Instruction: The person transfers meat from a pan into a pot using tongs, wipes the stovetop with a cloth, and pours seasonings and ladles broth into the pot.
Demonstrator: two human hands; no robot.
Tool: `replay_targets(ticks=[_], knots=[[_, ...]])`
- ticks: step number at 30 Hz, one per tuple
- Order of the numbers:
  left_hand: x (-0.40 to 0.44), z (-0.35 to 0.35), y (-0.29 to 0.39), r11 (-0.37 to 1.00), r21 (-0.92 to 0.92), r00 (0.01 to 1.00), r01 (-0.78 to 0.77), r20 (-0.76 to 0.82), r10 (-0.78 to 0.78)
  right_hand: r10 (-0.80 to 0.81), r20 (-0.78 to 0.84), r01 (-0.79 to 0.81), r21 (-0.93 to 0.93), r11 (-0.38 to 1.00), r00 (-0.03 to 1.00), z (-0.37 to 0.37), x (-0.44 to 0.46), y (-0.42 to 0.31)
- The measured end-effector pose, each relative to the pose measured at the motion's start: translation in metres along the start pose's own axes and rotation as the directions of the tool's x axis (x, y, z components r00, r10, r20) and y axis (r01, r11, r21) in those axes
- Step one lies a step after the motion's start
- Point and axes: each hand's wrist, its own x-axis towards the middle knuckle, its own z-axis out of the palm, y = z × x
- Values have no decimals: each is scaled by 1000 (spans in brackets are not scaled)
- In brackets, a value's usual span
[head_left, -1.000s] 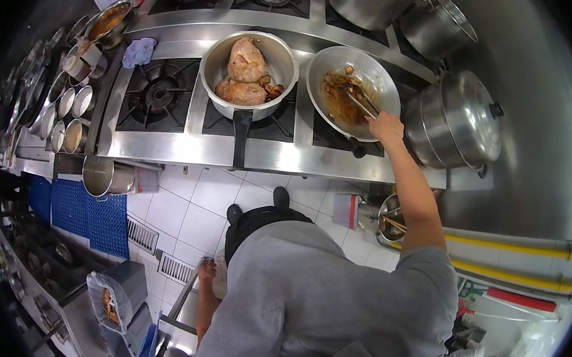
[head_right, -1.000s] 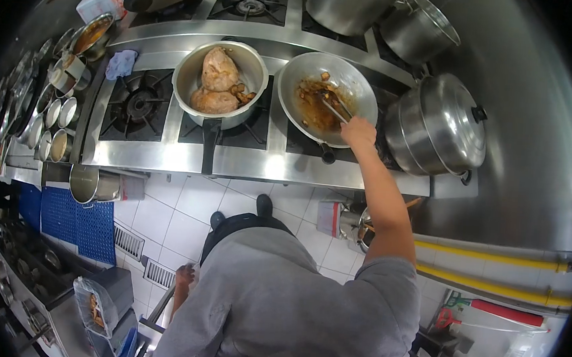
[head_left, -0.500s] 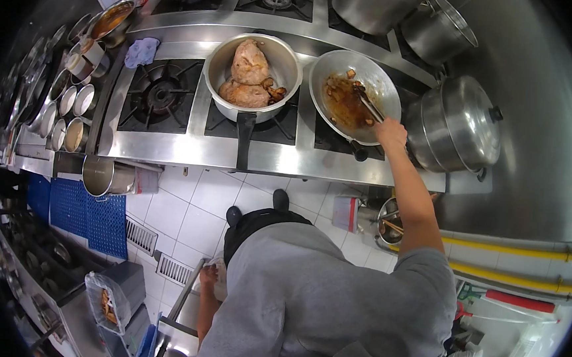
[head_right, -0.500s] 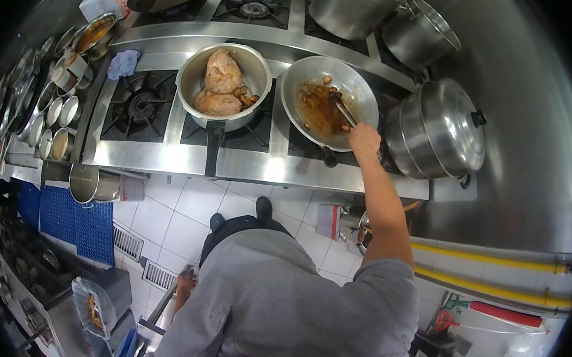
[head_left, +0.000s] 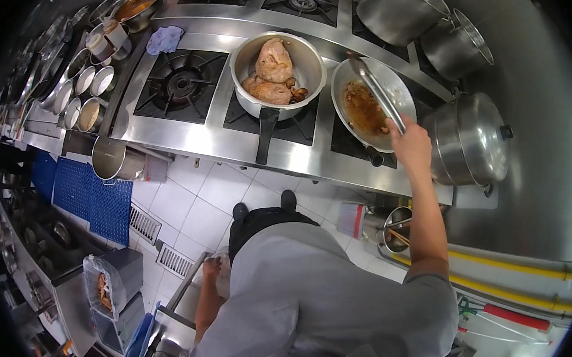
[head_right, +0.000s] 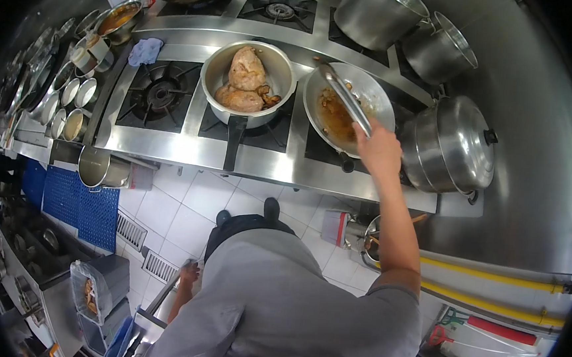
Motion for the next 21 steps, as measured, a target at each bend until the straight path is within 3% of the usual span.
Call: replay_targets(ticks=[2,3,4,6,7,9,13,14,15,16,18,21], knots=[[3,-3,9,991,-133,966,16,258,19,-172,-110,176,28,984,979,7,-12,-26],[-1,6,12,1000,3,1000,18,-1,-18,-222,-106,227,42,973,969,23,-10,-33],[-12,14,24,1000,11,1000,17,0,-17,-270,-102,277,56,959,957,43,-6,-38],[-33,23,43,971,209,992,-115,-20,122,-301,58,305,-93,948,952,63,-4,-49],[-38,26,50,970,213,992,-120,-22,128,-284,93,290,-51,956,954,68,-2,-53],[-42,34,65,930,353,968,-101,-179,173,-279,85,283,-40,958,956,50,-6,-63],[-47,37,61,899,408,954,-161,-170,248,-268,54,270,-30,962,962,61,-2,-54],[-35,31,46,946,317,979,-70,-162,127,-293,73,297,-38,954,953,62,-2,-49],[-27,26,36,974,224,989,30,-147,4,-280,71,284,-44,958,957,58,-2,-43],[-33,31,34,972,234,991,26,-136,6,-276,67,280,-47,959,959,53,1,-39],[-61,40,26,985,77,988,-152,0,153,-202,24,203,-37,979,979,42,13,-19],[-41,30,-3,997,79,1000,6,-10,-6,27,0,-27,-104,994,1000,27,36,17]])
